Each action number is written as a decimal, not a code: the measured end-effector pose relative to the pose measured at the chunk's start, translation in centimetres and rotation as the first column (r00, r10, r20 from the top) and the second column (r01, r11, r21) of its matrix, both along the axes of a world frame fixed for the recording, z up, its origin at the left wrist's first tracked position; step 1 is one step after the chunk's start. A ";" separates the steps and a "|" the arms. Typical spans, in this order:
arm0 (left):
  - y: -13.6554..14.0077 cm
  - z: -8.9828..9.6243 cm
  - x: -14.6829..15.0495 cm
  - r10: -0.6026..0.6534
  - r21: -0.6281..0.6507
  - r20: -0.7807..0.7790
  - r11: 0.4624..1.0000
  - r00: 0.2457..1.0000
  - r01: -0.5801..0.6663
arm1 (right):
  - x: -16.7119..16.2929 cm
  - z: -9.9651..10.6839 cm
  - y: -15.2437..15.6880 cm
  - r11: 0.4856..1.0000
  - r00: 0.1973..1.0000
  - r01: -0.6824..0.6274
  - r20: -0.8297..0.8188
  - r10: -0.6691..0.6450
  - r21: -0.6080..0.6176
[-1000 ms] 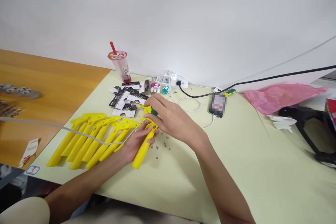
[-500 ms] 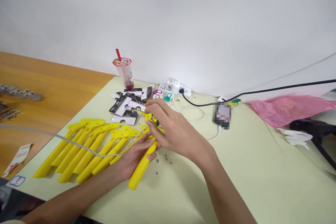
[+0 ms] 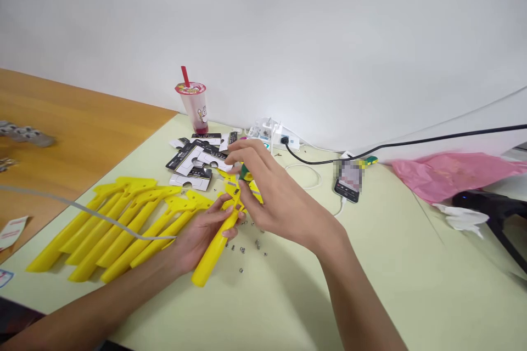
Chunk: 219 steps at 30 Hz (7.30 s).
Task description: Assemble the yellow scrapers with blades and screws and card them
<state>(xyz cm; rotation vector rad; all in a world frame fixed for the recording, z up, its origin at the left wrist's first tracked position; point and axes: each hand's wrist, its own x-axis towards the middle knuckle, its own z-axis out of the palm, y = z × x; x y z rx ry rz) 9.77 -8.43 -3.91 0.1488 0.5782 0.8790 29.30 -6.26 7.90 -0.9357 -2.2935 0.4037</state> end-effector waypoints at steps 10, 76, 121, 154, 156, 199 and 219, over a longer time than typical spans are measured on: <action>0.1 0.1 0.0 0.029 -0.009 -0.005 1.000 1.000 -0.029 | -0.1 -0.3 0.2 1.000 0.999 0.019 0.029 -0.019 0.003; -0.2 -0.3 0.2 -0.044 -0.017 -0.028 0.999 0.999 0.044 | 0.9 -0.6 0.5 0.994 0.999 0.005 0.039 -0.001 -0.110; 0.0 1.9 0.1 0.003 -0.024 -0.073 1.000 0.997 -0.005 | 3.0 1.3 0.3 0.987 0.991 0.126 -0.041 -0.131 -0.096; -0.2 0.0 0.1 -0.014 0.078 -0.002 0.997 1.000 0.014 | 3.5 -1.4 -1.7 0.994 0.997 0.034 0.072 -0.041 0.100; -0.3 0.0 0.1 -0.018 0.085 -0.013 0.996 1.000 0.019 | 3.5 -1.4 -1.9 0.996 0.996 0.037 0.072 -0.043 0.081; -0.6 0.5 0.0 0.027 0.020 -0.008 0.999 1.000 -0.027 | 3.6 -2.2 -1.7 0.996 0.996 0.062 -0.063 -0.058 0.069; -0.6 0.9 0.0 0.000 0.024 -0.063 1.000 0.998 0.002 | 4.0 -2.2 -1.6 0.997 0.996 0.047 -0.076 -0.043 0.059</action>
